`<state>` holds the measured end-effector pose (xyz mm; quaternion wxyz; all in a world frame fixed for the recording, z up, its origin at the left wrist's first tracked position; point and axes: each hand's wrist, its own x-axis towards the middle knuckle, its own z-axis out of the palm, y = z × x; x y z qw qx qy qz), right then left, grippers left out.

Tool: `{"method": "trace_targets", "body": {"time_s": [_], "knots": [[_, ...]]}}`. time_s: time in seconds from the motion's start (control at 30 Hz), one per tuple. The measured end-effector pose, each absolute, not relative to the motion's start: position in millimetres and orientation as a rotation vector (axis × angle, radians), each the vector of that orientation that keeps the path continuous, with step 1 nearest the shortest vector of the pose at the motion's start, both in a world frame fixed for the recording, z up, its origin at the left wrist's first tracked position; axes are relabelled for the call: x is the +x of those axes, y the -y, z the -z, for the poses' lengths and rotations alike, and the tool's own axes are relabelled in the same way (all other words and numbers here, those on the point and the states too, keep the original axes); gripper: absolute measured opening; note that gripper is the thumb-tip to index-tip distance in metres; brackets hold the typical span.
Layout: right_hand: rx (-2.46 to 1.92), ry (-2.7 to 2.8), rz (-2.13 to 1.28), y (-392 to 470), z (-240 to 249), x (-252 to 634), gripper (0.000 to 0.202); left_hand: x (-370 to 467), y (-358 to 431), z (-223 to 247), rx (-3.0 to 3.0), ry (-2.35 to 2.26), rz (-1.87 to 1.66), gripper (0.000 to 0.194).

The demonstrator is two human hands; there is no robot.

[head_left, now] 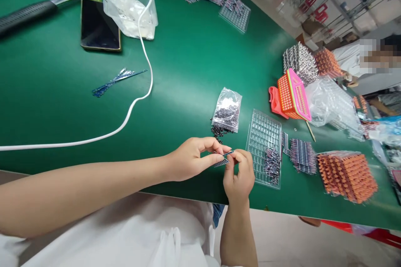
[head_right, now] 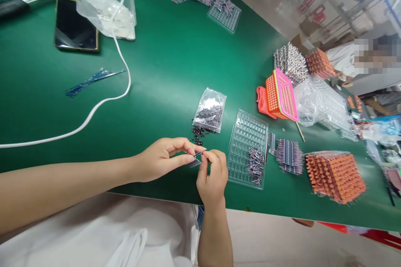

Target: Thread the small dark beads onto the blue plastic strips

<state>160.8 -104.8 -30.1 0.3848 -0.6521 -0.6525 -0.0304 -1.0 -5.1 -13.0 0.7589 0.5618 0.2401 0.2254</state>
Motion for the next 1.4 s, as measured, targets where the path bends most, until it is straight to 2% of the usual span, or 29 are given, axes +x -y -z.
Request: {"method": "trace_targets", "body": {"time_s": [0.37, 0.8, 1.4], "knots": [[-1.65, 1.647, 0.356, 111.2, 36.8, 160.2, 0.024, 2.1, 19.0, 18.1, 1.058, -0.525, -0.503, 0.011], [-1.686, 1.478, 0.238, 115.0, 36.0, 156.5, 0.013, 1.7, 19.2, 18.4, 1.068, -0.479, -0.512, 0.012], [-1.682, 1.516, 0.222, 115.5, 40.9, 159.5, 0.025, -1.0, 14.3, 20.3, 1.429, -0.467, -0.541, 0.01]]}}
